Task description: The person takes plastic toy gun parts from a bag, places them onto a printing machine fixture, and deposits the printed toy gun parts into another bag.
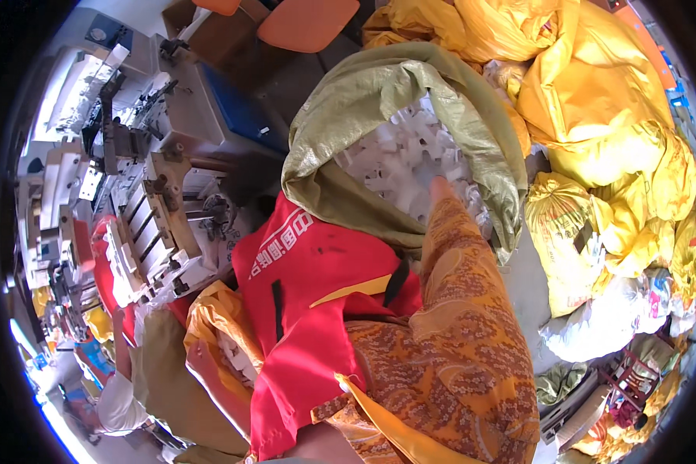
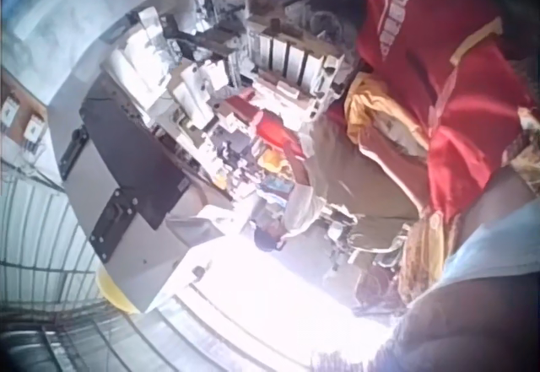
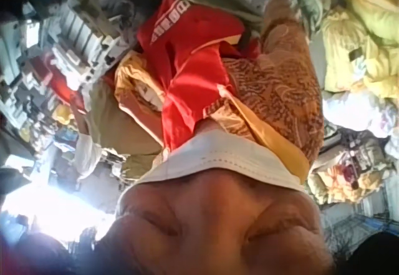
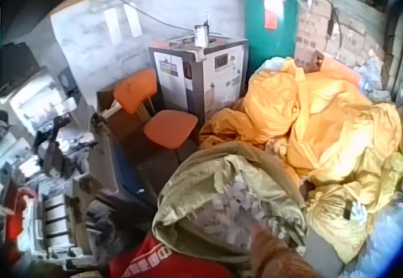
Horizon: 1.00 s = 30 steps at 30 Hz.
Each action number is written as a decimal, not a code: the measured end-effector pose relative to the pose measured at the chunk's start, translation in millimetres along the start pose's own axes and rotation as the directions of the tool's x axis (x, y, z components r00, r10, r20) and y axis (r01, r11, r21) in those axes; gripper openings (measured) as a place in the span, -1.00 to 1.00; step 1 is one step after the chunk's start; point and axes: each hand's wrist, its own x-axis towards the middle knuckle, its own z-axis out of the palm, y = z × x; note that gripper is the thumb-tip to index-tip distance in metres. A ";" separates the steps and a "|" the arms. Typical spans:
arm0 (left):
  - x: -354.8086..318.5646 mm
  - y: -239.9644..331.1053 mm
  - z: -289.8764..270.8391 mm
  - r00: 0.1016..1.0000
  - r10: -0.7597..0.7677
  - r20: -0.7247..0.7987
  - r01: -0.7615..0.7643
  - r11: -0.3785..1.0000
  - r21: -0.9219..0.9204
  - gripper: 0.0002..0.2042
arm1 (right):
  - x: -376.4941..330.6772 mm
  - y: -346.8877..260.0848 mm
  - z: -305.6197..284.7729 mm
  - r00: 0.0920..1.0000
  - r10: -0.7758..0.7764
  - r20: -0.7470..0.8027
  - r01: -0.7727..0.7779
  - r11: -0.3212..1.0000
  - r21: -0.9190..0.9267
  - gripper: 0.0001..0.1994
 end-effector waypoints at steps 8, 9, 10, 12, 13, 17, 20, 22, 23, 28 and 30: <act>3.3 -9.4 -0.2 1.000 -0.003 0.031 0.002 1.000 0.029 -0.72 | -65.9 -13.3 7.5 0.873 -0.481 -0.079 0.471 0.875 -0.112 -0.40; 6.2 -12.4 1.2 0.999 0.000 0.033 0.000 1.000 0.029 -0.72 | -64.0 -13.2 10.6 0.829 -0.539 -0.147 0.519 0.841 -0.155 -0.40; 9.5 -14.7 2.5 0.999 0.017 0.030 -0.019 0.999 0.049 -0.73 | -61.1 -14.4 14.1 0.776 -0.595 -0.211 0.561 0.803 -0.202 -0.40; 13.6 -13.7 0.9 0.999 0.034 0.022 -0.036 0.997 0.070 -0.75 | -42.6 -27.4 22.5 0.826 -0.490 -0.280 0.454 0.872 -0.185 -0.41; 14.3 -8.7 -2.6 0.999 0.002 0.042 -0.004 0.998 0.063 -0.77 | -41.2 -44.9 20.7 0.859 -0.382 -0.342 0.346 0.924 -0.162 -0.43; 3.0 -1.8 -9.7 0.998 -0.065 0.015 0.065 0.998 0.006 -0.79 | -13.6 -85.2 14.9 0.999 -0.042 -0.002 0.041 0.977 -0.209 -0.54; -12.4 -9.8 -17.5 0.989 -0.144 -0.032 0.146 0.985 0.095 -0.81 | 32.9 -69.9 43.2 0.989 -0.113 -0.092 0.076 0.939 -0.337 -0.56; -6.5 -4.6 -11.4 0.974 -0.225 0.012 0.223 0.970 0.099 -0.81 | 25.6 -44.4 30.1 0.981 -0.114 -0.156 0.053 0.935 -0.352 -0.54; -13.0 -3.4 -15.7 0.976 -0.219 -0.002 0.218 0.973 0.079 -0.80 | 23.9 -41.9 28.8 0.976 -0.137 -0.166 0.067 0.927 -0.368 -0.54; -21.1 -10.9 -14.7 0.988 -0.154 -0.014 0.154 0.983 0.102 -0.83 | -40.9 -6.6 -32.5 0.418 -0.784 -0.459 0.451 0.618 -0.644 -0.46; -9.7 -6.1 -10.9 0.985 -0.167 -0.033 0.169 0.983 0.073 -0.84 | -79.0 -9.4 -66.4 0.455 -0.804 -0.382 0.576 0.593 -0.563 -0.48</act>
